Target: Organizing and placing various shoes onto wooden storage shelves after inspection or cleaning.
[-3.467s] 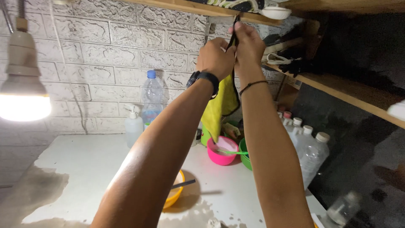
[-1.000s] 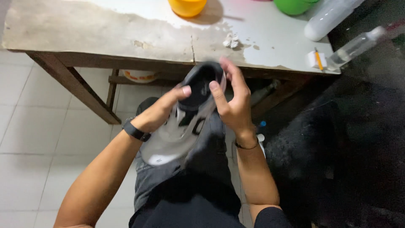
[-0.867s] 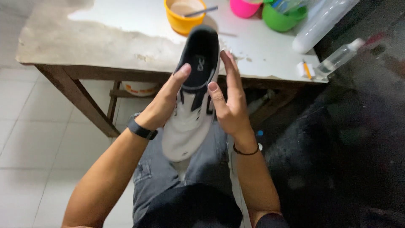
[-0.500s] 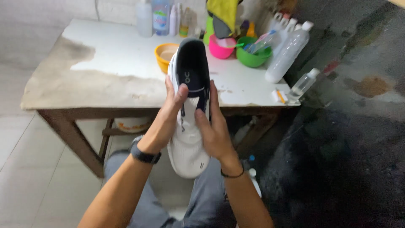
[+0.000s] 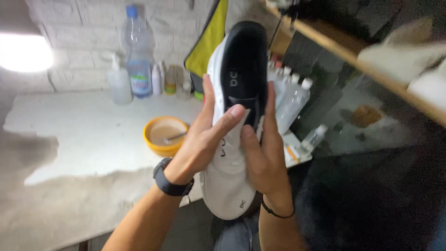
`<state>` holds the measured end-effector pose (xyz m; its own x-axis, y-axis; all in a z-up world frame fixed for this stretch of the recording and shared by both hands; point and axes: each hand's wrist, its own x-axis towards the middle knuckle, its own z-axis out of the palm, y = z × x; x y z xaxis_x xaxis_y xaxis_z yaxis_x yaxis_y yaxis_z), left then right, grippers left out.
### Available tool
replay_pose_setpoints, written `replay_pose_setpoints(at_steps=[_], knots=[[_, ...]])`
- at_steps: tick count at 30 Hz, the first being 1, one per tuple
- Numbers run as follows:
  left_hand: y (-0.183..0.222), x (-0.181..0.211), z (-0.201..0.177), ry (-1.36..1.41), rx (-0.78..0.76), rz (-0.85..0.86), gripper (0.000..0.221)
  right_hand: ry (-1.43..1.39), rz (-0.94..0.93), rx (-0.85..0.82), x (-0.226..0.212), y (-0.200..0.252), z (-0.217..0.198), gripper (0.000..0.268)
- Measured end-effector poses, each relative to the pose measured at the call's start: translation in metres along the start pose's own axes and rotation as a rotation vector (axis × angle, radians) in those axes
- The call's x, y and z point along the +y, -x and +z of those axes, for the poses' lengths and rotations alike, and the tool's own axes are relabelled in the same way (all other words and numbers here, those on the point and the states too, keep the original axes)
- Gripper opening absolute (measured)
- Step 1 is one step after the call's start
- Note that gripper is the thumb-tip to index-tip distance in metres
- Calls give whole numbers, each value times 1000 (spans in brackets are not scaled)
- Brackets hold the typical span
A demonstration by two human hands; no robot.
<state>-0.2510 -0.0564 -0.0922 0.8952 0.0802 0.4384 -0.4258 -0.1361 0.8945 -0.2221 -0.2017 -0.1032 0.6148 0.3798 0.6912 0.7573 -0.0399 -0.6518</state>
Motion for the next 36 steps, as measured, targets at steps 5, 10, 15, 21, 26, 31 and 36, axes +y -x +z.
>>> replay_pose_setpoints(at_steps=[5,10,15,21,26,31,36], knots=[[-55,82,-13,173,-65,-15,111,148,41,84,-67,-71,-21,77],[-100,188,-24,295,-72,-66,104,277,122,149,-152,-143,-53,77],[-135,290,-41,239,-136,-9,93,444,142,204,-236,-208,-83,76],[-158,346,-44,628,-218,36,67,429,164,294,-296,-266,-116,72],[-176,352,-25,658,-218,100,66,432,174,347,-301,-293,-146,65],[-197,356,-4,514,-159,185,74,421,50,363,-306,-304,-169,62],[-240,370,18,637,-115,317,52,504,-68,337,-305,-332,-194,68]])
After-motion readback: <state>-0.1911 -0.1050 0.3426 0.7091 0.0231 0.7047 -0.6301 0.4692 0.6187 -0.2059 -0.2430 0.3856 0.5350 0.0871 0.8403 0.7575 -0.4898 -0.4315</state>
